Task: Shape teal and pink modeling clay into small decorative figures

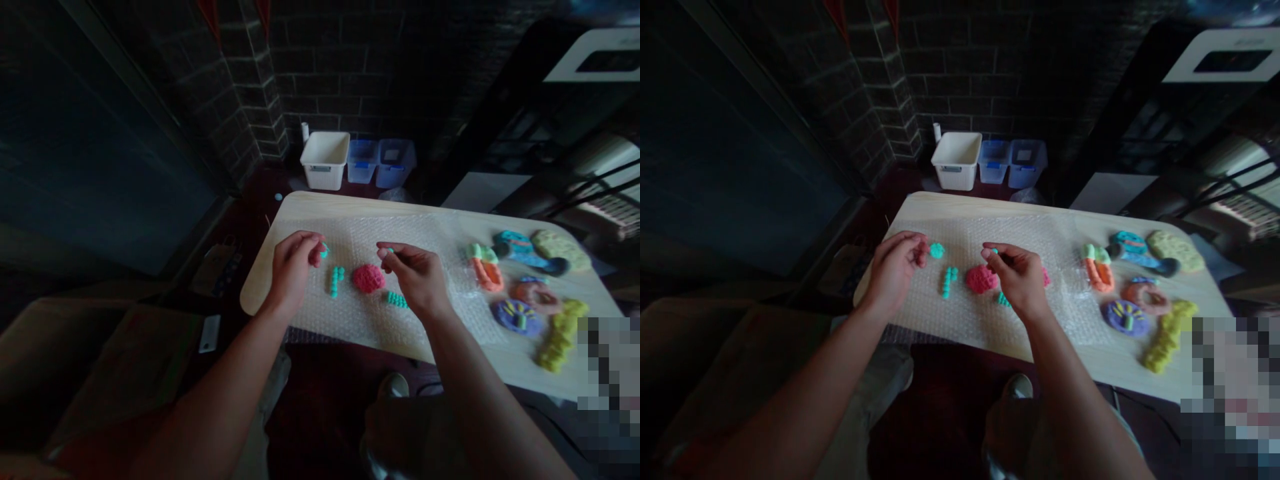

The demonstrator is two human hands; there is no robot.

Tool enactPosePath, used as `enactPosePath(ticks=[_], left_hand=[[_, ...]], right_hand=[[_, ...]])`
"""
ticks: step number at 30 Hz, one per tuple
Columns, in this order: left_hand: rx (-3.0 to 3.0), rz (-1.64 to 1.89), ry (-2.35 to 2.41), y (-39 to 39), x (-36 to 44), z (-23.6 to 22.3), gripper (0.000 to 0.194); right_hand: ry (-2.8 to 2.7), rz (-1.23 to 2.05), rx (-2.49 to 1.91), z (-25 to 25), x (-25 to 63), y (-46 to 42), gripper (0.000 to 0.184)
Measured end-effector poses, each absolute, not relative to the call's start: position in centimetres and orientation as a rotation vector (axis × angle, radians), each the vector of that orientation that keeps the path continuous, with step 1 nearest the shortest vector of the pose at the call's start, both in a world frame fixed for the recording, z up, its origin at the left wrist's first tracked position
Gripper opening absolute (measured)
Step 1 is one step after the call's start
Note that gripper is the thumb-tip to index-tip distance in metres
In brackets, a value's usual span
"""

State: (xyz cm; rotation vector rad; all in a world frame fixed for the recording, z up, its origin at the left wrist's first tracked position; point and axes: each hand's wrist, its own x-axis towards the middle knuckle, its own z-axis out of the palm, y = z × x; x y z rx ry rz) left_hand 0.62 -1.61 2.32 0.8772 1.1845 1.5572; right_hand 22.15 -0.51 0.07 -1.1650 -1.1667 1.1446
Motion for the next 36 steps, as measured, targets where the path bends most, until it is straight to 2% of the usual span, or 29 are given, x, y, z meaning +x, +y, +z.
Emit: enactPosePath(ticks=[3, 7, 14, 22, 26, 31, 36], left_hand=[[1.079, 1.337, 1.201, -3.5, 4.5, 1.6, 0.015], [1.424, 1.015, 1.000, -7.1, 9.9, 1.3, 0.016], [1.392, 0.963, 0.926, -9.2, 12.2, 1.8, 0.014], [1.248, 0.955, 1.089, -9.9, 11.9, -0.4, 0.014], [1.455, 0.861, 0.980, -11.2, 13.6, -1.1, 0.012], [1.663, 0.746, 0.901, -11.2, 14.8, -1.0, 0.012], [1.686, 0.920, 0.919, -9.0, 11.6, 0.1, 0.017]], right_hand=[[-1.153, 1.080, -1.159, 0.5, 23.3, -0.4, 0.032], [-0.973, 1.039, -1.165, 0.0, 24.9, 0.3, 0.042], [-0.967, 1.199, -1.110, 0.0, 24.0, 0.5, 0.051], [-1.110, 1.002, -1.272, 4.1, 22.7, -1.3, 0.045], [-1.151, 0.994, -1.329, 4.1, 22.9, -2.4, 0.036], [-1.178, 1.057, -1.333, 3.8, 23.4, -4.2, 0.038], [-1.065, 1.032, -1.290, 4.7, 23.1, -5.5, 0.026]])
